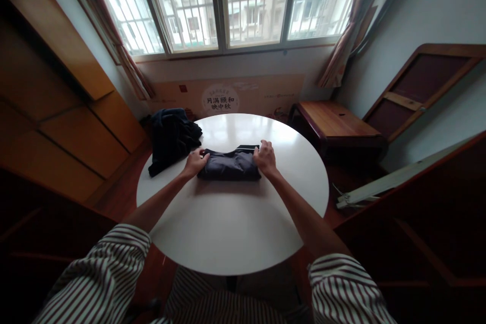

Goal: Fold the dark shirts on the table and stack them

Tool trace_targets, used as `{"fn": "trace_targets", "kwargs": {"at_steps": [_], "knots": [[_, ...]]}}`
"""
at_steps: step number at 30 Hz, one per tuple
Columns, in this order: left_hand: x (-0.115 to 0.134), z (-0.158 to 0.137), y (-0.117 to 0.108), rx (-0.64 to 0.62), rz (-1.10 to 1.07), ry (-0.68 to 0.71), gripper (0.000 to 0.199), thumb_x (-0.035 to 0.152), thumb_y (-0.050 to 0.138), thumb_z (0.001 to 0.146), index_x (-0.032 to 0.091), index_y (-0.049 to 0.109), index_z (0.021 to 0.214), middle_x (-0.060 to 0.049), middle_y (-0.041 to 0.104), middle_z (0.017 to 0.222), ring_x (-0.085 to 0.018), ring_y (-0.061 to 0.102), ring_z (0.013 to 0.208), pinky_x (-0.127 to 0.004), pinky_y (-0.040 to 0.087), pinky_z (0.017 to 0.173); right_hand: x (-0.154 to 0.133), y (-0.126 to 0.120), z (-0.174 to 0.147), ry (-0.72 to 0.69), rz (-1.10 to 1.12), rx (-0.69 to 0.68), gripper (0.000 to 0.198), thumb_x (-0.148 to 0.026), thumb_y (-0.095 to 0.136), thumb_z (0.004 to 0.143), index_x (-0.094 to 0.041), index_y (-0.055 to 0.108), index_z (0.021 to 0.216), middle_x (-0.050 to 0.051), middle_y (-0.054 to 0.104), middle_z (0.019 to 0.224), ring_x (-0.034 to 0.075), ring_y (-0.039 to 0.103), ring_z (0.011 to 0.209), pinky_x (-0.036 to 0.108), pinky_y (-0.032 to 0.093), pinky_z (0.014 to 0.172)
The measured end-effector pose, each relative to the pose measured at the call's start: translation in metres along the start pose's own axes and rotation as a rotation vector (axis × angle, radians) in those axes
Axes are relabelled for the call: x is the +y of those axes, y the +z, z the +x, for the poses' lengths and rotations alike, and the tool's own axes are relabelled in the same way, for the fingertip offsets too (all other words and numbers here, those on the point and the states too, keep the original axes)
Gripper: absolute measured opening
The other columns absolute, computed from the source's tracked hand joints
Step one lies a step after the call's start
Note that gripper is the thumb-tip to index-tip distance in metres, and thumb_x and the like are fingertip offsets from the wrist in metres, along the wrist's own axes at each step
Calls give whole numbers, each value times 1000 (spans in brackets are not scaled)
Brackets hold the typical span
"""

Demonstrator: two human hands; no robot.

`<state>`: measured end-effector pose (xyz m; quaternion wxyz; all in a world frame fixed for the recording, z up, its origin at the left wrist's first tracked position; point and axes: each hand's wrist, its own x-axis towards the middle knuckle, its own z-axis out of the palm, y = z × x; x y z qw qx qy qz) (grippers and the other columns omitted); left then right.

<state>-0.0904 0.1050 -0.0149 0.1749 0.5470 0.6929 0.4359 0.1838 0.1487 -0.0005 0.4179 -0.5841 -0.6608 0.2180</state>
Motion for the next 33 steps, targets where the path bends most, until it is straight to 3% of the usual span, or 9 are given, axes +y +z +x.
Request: {"fn": "trace_targets", "kwargs": {"at_steps": [2,4,6,11,16,20,25,30,33], "knots": [[8,-7,0,-9,145,288,32,21,57,90,13,64,120,-16,66,123,-28,58,122,-41,43,107,-15,1,-8,-258,-144,-72,45,-33,44,94,-9,59,129,21,57,133,31,51,126,43,38,110],[14,-15,4,-199,274,609,38,24,45,98,16,58,133,-14,59,138,-24,52,131,-40,38,113,-28,5,-16,-513,-280,-284,52,-42,39,99,-14,54,139,16,51,145,30,43,136,45,31,116],[14,-22,9,-447,371,741,44,34,39,102,18,52,141,-12,51,148,-25,45,139,-42,34,116,-33,11,-20,-580,-394,-510,59,-54,37,99,-23,48,147,9,42,155,33,30,145,55,19,119],[-5,-27,2,-561,535,665,63,55,33,101,16,40,151,-15,35,158,-30,30,147,-47,26,119,-5,12,-9,-273,-558,-678,68,-65,23,98,-30,30,156,7,20,165,34,16,151,68,10,115],[-7,-30,-19,-573,616,801,83,57,64,85,8,42,148,-24,37,154,-37,36,143,-48,33,116,11,4,3,-209,-578,-668,69,-62,19,99,-26,23,158,7,18,165,30,16,152,65,12,117],[-2,-37,-22,-578,639,970,60,25,64,84,7,50,140,-22,53,141,-33,47,135,-46,40,113,4,-7,-10,-473,-558,-520,68,-61,32,98,-22,37,153,12,25,162,33,19,150,64,7,118],[-2,-42,-21,-476,559,921,46,8,52,83,10,58,129,-18,66,123,-28,64,114,-42,53,97,11,-23,-37,-806,-368,-629,63,-42,65,83,-19,53,141,15,48,150,33,37,143,58,23,118],[36,-45,-43,-340,221,792,41,21,62,84,15,64,124,-10,72,106,-21,70,90,-32,55,85,8,-43,-48,-591,-39,-469,36,-30,62,81,-16,69,113,11,73,107,26,67,100,44,52,93],[73,-44,-63,-163,-41,584,38,35,70,82,15,69,115,-5,72,90,-15,66,73,-26,53,71,-16,-62,-47,-373,233,-202,31,-39,63,82,-18,67,104,6,72,88,21,66,77,34,54,71]]}}
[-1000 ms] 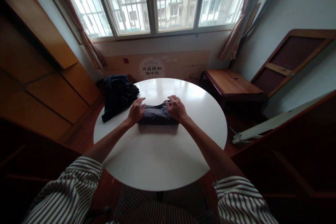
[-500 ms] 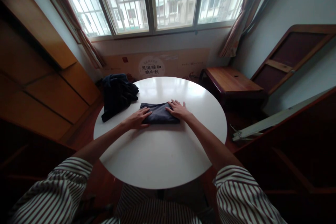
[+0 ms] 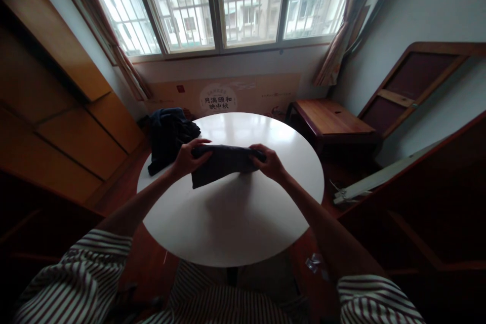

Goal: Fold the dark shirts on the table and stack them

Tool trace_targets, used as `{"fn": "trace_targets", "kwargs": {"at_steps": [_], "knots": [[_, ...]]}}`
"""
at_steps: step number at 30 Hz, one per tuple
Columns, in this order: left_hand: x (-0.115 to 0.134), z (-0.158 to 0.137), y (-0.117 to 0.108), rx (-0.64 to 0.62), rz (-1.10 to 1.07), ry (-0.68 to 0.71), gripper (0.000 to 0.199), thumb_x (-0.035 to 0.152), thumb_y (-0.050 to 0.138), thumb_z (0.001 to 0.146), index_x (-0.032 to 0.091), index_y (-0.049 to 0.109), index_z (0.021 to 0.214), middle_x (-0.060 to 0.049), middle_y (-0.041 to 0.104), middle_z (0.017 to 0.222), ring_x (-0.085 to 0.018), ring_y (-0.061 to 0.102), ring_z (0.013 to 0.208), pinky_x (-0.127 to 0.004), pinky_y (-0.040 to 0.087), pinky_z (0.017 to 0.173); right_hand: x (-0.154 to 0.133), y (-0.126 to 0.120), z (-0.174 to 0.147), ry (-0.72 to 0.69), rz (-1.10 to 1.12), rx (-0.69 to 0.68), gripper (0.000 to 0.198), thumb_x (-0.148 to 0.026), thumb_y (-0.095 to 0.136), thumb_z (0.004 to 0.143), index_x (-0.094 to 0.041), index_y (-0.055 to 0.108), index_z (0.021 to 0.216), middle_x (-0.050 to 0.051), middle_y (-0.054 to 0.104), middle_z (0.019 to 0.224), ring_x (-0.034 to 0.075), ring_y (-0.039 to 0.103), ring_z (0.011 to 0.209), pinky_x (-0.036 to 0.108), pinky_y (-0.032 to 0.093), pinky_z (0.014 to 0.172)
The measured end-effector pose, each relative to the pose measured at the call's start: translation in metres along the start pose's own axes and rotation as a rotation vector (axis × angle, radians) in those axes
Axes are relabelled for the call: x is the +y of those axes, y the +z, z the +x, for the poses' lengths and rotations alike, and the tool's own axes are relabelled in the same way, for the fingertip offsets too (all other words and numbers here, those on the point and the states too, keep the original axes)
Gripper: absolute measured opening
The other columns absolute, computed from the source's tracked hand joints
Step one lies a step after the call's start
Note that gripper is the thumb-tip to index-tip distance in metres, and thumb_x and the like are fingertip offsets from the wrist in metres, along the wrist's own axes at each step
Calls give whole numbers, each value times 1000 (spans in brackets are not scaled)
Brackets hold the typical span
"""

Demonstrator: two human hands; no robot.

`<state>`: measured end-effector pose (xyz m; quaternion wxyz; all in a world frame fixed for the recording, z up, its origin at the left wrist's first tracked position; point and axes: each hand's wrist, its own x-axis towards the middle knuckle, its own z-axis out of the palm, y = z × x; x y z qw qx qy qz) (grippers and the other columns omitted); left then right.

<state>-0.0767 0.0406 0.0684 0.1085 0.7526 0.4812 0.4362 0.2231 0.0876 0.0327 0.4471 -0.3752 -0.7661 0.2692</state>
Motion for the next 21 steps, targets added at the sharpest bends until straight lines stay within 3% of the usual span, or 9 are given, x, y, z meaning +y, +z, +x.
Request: {"fn": "trace_targets", "kwargs": {"at_steps": [2,4,7,10,12,15,18,21], "knots": [[13,11,-9,75,-173,-141,42,44,75,77,15,72,108,-4,72,87,-15,65,74,-24,52,67,-17,-8,8,68,152,164,36,-44,71,77,-19,64,103,4,71,86,18,63,72,30,51,64],[12,17,-9,50,-354,-288,49,49,80,71,14,73,104,-5,72,86,-16,65,75,-25,53,66,-24,-12,16,148,303,219,45,-46,77,71,-20,61,104,2,70,83,16,62,67,26,48,58],[-12,12,8,-52,-527,-492,61,54,84,65,12,71,108,-7,72,85,-17,66,71,-27,53,65,-9,-5,21,294,372,171,51,-50,79,69,-18,60,104,2,69,78,15,60,62,25,45,53],[-45,-6,29,-111,-420,-589,65,54,85,64,10,70,109,-10,72,85,-20,68,75,-32,56,69,18,11,15,381,118,49,45,-45,77,72,-14,63,103,8,71,83,20,65,69,32,52,63],[-59,-20,38,-102,-225,-514,57,49,83,68,9,70,107,-14,72,95,-26,69,89,-40,57,80,28,21,4,305,-116,-3,40,-39,72,79,-11,65,107,15,71,98,25,68,85,41,55,79],[-62,-38,39,-76,44,-178,38,41,69,85,14,70,113,-17,65,125,-29,60,119,-47,47,104,25,30,-19,4,-342,-113,44,-40,61,89,-11,65,122,20,61,132,31,58,122,48,44,105],[-53,-56,36,-303,188,113,37,39,50,97,22,64,127,-12,56,142,-25,46,137,-46,35,116,15,31,-48,-187,-458,-361,53,-48,55,95,-22,55,140,12,43,154,31,34,145,53,31,116],[-46,-74,31,-511,325,137,45,47,42,100,23,59,135,-12,53,146,-25,36,145,-51,26,119,14,24,-74,-182,-543,-494,58,-51,52,96,-29,43,150,8,34,159,31,24,149,60,22,117]]}}
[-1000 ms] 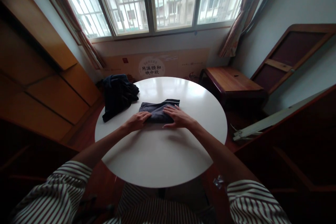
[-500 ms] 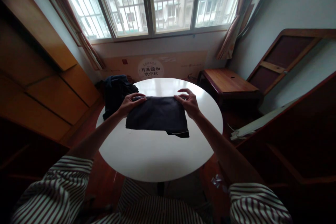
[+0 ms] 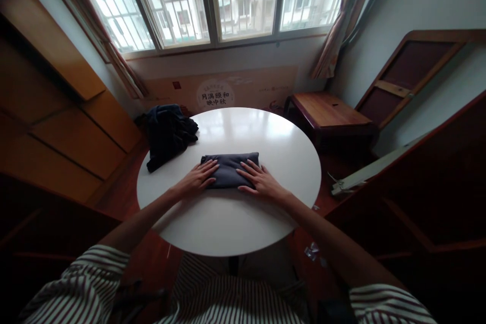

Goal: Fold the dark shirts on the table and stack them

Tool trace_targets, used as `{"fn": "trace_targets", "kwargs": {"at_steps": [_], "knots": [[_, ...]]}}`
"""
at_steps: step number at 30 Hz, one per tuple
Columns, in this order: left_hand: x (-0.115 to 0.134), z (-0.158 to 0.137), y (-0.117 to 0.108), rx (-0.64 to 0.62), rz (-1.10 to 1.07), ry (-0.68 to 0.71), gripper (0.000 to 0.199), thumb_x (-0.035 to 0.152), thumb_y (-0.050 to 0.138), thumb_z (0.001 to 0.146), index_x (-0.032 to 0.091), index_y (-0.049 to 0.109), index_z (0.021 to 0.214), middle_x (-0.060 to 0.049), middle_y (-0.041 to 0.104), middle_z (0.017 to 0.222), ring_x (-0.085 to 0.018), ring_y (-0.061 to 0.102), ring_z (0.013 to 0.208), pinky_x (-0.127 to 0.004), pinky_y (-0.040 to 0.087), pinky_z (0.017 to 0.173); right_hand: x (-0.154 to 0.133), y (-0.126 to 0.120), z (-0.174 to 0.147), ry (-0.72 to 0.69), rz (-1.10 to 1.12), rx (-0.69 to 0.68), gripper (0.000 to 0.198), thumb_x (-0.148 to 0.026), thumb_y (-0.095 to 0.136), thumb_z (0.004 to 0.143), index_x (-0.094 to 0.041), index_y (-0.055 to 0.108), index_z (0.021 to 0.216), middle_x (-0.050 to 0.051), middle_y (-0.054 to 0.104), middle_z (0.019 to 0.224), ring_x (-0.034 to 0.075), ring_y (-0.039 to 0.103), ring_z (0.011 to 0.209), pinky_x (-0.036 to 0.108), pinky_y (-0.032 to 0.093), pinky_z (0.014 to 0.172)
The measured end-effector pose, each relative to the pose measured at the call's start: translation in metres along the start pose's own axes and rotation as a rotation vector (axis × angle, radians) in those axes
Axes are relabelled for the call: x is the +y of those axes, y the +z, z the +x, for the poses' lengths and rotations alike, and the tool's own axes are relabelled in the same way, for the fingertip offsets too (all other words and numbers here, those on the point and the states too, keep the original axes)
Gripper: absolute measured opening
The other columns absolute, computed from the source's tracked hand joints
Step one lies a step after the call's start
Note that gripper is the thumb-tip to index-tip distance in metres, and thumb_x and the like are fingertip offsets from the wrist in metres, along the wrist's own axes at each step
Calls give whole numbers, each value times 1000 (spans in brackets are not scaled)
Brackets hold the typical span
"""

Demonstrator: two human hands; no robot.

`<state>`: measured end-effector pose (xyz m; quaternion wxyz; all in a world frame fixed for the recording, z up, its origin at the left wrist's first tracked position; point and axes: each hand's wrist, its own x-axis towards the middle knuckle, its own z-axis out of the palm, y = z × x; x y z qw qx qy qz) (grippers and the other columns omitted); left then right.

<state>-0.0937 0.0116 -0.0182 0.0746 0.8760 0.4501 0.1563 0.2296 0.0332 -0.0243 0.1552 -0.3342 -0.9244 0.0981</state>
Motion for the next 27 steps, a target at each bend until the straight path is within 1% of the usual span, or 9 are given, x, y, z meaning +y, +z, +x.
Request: {"fn": "trace_targets", "kwargs": {"at_steps": [3,6,9,12,15,20,22,24,27], "knots": [[-3,-11,-1,16,-35,-81,49,48,34,102,21,62,131,-13,57,142,-25,43,141,-49,29,118,3,0,-18,17,-14,-20,59,-49,52,96,-32,39,152,8,34,159,31,30,147,63,19,117],[-18,-8,-6,244,-192,-202,47,44,35,102,18,72,114,-14,70,121,-23,64,115,-40,48,103,3,-8,-15,19,13,43,49,-48,52,96,-29,55,141,10,50,149,30,43,139,58,28,114],[-39,7,-11,413,-313,-356,39,42,49,95,14,74,108,-14,73,103,-21,70,85,-33,58,77,-7,-21,9,35,20,163,34,-39,49,99,-18,71,114,14,70,118,28,62,112,46,44,100],[-58,21,-12,339,-444,-333,40,39,59,85,14,72,114,-15,69,117,-17,68,78,-28,57,65,-28,-27,42,54,-20,183,31,-29,46,100,-15,72,91,11,71,89,22,65,85,33,47,80],[-67,28,-12,230,-549,-270,40,42,62,82,16,75,109,-14,67,121,-18,67,86,-26,55,65,-61,-21,70,21,-55,101,32,-33,49,100,-15,68,81,9,68,84,18,63,75,28,43,68],[-72,32,-11,227,-591,-287,40,51,65,81,16,77,96,-12,71,107,-20,66,89,-27,53,70,-113,9,99,-99,-121,30,49,-57,66,85,-13,63,107,13,68,100,26,63,87,33,44,72],[-74,33,-8,245,-579,-279,39,51,69,78,16,77,92,-11,71,103,-17,65,80,-27,53,67,-122,21,103,-95,-170,14,47,-52,67,86,-13,62,112,14,66,102,28,62,91,35,45,73],[-77,33,-3,252,-550,-255,35,47,70,79,16,77,94,-10,70,100,-15,63,74,-25,52,65,-122,30,103,-93,-190,-2,31,-41,61,92,-15,62,108,13,65,102,27,61,91,34,44,73],[-81,31,4,242,-463,-174,30,34,65,86,18,75,109,-8,69,97,-11,60,69,-23,51,64,-115,37,101,-125,-170,-1,16,-25,49,98,-17,62,101,11,65,99,23,60,87,32,40,72]]}}
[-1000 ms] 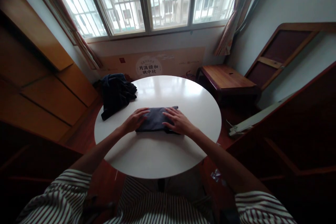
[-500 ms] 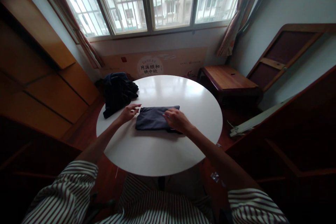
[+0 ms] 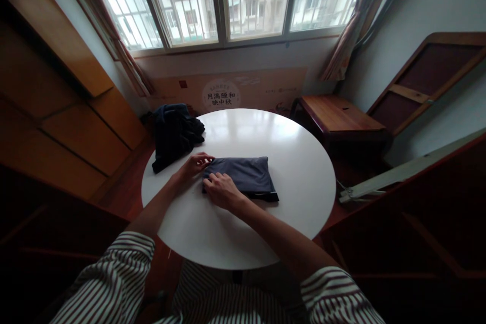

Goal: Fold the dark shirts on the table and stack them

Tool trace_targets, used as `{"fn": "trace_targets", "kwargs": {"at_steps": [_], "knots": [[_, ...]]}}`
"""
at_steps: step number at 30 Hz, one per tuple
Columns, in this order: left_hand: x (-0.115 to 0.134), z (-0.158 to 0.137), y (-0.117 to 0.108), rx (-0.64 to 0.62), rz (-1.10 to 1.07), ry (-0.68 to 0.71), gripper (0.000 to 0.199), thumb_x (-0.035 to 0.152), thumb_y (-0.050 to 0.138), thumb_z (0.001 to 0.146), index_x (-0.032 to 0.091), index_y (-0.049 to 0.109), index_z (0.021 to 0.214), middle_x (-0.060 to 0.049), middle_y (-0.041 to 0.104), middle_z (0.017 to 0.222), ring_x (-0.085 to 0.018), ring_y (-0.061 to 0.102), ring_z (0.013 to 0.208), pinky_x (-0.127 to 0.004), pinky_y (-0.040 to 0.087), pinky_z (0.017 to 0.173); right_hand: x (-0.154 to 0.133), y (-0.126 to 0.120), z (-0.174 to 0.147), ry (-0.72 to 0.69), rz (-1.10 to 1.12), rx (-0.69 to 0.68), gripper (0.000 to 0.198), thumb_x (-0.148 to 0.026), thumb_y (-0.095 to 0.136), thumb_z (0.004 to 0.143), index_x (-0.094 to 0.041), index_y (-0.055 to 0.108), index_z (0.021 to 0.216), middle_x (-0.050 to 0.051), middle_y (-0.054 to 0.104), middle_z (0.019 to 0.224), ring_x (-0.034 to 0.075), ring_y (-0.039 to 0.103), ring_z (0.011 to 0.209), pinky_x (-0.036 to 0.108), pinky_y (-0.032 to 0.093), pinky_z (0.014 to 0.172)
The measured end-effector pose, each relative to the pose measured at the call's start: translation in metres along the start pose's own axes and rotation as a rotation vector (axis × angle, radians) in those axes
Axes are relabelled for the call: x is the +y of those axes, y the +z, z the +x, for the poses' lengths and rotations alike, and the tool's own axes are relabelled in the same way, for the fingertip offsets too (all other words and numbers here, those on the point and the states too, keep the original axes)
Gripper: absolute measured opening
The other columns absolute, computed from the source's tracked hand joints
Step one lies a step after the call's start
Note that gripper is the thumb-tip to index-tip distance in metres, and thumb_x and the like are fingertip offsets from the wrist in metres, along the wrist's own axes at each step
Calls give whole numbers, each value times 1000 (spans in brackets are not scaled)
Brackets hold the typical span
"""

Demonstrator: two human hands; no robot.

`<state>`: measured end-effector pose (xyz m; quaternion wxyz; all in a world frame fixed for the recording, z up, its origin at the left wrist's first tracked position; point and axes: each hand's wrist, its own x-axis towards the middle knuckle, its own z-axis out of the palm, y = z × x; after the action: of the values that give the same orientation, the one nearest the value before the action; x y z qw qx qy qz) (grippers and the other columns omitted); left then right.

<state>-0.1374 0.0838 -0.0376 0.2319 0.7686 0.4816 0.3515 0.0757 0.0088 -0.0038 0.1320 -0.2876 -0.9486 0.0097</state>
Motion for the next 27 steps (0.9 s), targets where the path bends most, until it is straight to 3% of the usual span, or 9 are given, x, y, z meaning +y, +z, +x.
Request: {"fn": "trace_targets", "kwargs": {"at_steps": [4,7,12,19,27], "knots": [[-1,-2,2,-32,171,172,35,17,60,88,26,71,120,-6,66,104,-10,60,73,-23,51,71,5,4,-3,-10,48,54,18,-18,43,99,-17,61,99,8,63,93,19,57,79,31,34,68],[4,-1,2,-20,271,187,37,10,58,86,28,73,115,-5,66,106,-11,62,78,-23,52,74,5,3,-3,3,61,99,19,-19,40,101,-17,59,97,7,62,89,19,55,76,31,32,67],[9,1,6,66,347,167,29,14,55,92,24,74,111,-7,70,100,-16,66,92,-27,52,85,5,0,-6,-40,105,123,20,-20,39,101,-17,57,92,6,61,84,18,51,71,31,29,68],[2,-4,9,97,437,184,25,15,54,93,20,75,107,-7,73,94,-15,68,83,-25,52,79,8,2,-9,-47,143,217,23,-21,37,102,-17,54,87,5,60,80,17,49,70,30,29,70],[-3,-8,5,230,289,168,20,24,56,97,18,75,97,-7,75,90,-14,68,77,-25,53,74,10,-1,-10,-32,185,310,23,-21,37,100,-18,53,84,5,58,78,18,48,71,31,31,71]]}}
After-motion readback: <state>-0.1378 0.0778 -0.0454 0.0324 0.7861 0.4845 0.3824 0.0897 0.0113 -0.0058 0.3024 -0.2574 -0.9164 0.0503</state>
